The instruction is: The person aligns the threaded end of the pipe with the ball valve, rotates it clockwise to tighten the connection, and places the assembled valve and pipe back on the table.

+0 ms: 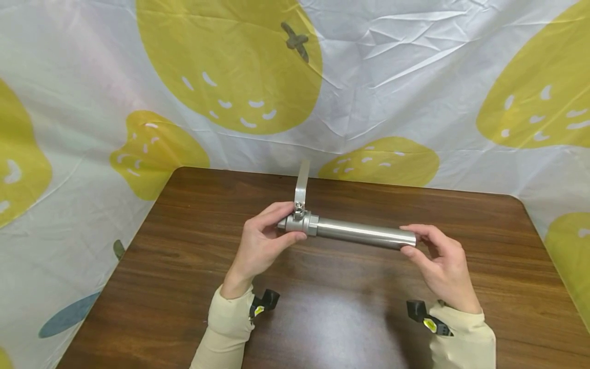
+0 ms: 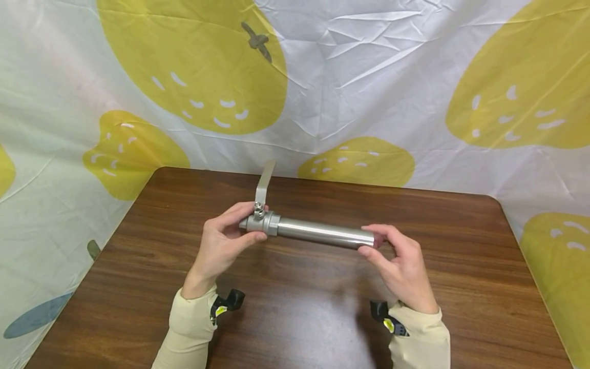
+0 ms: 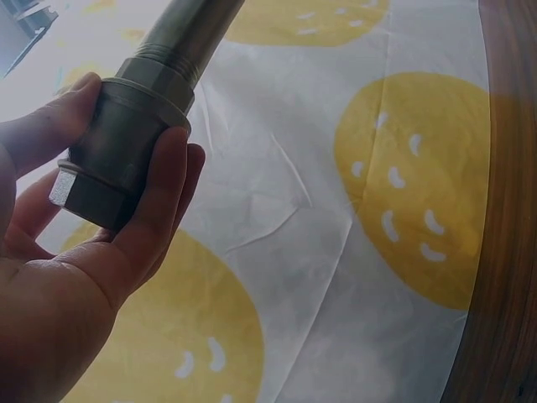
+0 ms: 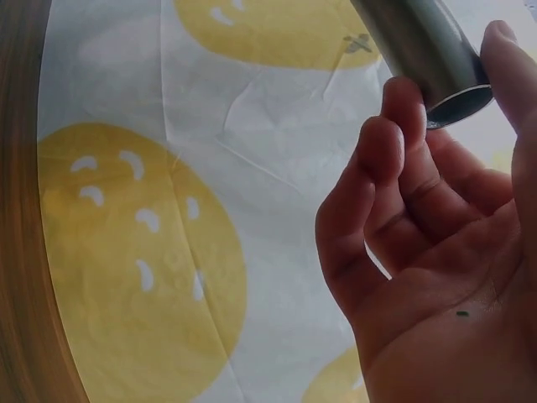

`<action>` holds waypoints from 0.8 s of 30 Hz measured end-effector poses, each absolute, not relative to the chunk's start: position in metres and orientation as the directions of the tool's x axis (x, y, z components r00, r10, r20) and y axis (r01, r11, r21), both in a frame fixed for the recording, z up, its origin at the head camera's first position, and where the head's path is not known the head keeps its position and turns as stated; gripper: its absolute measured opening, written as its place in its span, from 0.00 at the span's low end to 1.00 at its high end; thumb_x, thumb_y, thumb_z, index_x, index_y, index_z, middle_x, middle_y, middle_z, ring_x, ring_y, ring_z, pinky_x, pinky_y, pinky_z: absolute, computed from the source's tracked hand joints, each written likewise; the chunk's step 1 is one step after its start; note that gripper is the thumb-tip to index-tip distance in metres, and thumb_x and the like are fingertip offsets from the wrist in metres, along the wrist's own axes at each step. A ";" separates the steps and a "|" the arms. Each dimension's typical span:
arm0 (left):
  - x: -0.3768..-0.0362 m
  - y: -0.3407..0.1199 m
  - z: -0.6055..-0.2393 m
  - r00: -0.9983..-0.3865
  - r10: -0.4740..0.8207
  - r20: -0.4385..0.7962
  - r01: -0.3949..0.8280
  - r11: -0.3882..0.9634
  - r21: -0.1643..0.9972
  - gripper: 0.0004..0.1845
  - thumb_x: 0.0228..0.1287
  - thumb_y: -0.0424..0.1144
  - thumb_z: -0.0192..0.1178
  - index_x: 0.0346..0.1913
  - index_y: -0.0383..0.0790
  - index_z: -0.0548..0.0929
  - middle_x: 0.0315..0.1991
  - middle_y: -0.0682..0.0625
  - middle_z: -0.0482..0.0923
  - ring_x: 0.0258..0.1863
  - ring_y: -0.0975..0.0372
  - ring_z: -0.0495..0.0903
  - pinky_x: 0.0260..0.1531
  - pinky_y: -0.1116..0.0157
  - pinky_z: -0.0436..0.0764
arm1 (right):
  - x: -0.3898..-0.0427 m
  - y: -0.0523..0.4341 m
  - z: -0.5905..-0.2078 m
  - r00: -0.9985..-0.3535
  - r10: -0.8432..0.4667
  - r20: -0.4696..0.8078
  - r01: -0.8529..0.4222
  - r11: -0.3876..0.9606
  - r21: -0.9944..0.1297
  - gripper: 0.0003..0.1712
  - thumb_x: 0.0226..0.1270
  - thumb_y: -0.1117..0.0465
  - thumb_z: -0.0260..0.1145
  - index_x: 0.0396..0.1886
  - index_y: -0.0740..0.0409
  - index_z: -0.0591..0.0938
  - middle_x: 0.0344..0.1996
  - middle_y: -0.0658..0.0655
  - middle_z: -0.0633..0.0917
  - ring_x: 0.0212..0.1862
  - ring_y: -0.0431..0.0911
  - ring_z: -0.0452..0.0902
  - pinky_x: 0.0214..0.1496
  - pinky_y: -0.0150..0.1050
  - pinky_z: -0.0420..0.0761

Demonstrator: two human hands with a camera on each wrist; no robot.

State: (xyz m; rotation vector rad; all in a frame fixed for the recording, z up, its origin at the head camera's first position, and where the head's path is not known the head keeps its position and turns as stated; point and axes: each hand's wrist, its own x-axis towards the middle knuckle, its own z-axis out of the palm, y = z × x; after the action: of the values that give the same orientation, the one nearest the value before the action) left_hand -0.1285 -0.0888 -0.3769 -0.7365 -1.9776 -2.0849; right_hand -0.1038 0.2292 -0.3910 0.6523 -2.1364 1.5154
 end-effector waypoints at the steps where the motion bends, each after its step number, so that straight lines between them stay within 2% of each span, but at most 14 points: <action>1: -0.129 -0.089 -0.377 -0.862 0.206 0.463 0.452 -0.101 0.886 0.29 0.45 0.17 0.70 0.55 0.20 0.76 0.53 0.30 0.76 0.47 0.63 0.78 0.44 0.72 0.82 | -0.104 0.229 -0.391 -0.790 -0.117 0.602 -0.609 0.267 -0.747 0.21 0.49 0.80 0.71 0.45 0.77 0.78 0.39 0.43 0.84 0.38 0.33 0.78 0.46 0.20 0.77; 7: -0.129 -0.090 -0.378 -0.863 0.204 0.463 0.452 -0.100 0.887 0.29 0.45 0.17 0.69 0.55 0.20 0.76 0.53 0.31 0.76 0.47 0.62 0.78 0.45 0.71 0.82 | -0.105 0.228 -0.395 -0.770 -0.109 0.628 -0.637 0.156 -0.755 0.33 0.37 0.83 0.76 0.48 0.82 0.73 0.42 0.49 0.83 0.40 0.36 0.78 0.47 0.22 0.78; 13: -0.130 -0.091 -0.379 -0.857 0.201 0.475 0.461 -0.112 0.880 0.29 0.47 0.20 0.71 0.55 0.20 0.76 0.53 0.30 0.76 0.48 0.63 0.78 0.45 0.72 0.82 | -0.106 0.229 -0.397 -0.755 -0.131 0.642 -0.655 0.124 -0.745 0.27 0.44 0.82 0.73 0.45 0.82 0.72 0.42 0.50 0.83 0.41 0.36 0.79 0.49 0.22 0.78; 19: -0.130 -0.092 -0.380 -0.849 0.203 0.488 0.472 -0.122 0.873 0.28 0.48 0.22 0.71 0.55 0.20 0.76 0.52 0.31 0.76 0.47 0.63 0.78 0.45 0.72 0.81 | -0.106 0.228 -0.397 -0.749 -0.134 0.649 -0.663 0.116 -0.740 0.31 0.33 0.95 0.65 0.44 0.82 0.74 0.42 0.50 0.83 0.42 0.37 0.80 0.48 0.23 0.79; 22: -0.130 -0.092 -0.379 -0.853 0.200 0.482 0.468 -0.119 0.876 0.28 0.47 0.22 0.71 0.55 0.20 0.76 0.52 0.34 0.77 0.47 0.62 0.78 0.45 0.72 0.81 | -0.107 0.228 -0.397 -0.745 -0.131 0.654 -0.667 0.128 -0.734 0.31 0.32 0.95 0.65 0.44 0.81 0.74 0.43 0.50 0.83 0.43 0.36 0.80 0.50 0.23 0.78; 24: -0.130 -0.092 -0.379 -0.855 0.197 0.480 0.465 -0.118 0.877 0.28 0.46 0.19 0.70 0.55 0.19 0.76 0.52 0.34 0.77 0.48 0.62 0.78 0.46 0.72 0.81 | -0.107 0.228 -0.397 -0.742 -0.129 0.657 -0.670 0.133 -0.730 0.29 0.35 0.92 0.68 0.44 0.81 0.75 0.43 0.49 0.83 0.43 0.36 0.79 0.51 0.23 0.78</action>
State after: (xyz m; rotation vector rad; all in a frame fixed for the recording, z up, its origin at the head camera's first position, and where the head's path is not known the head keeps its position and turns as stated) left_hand -0.1302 -0.0920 -0.3790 -0.7460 -1.9481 -2.0870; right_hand -0.1072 0.2276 -0.3972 0.7665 -1.9782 1.6445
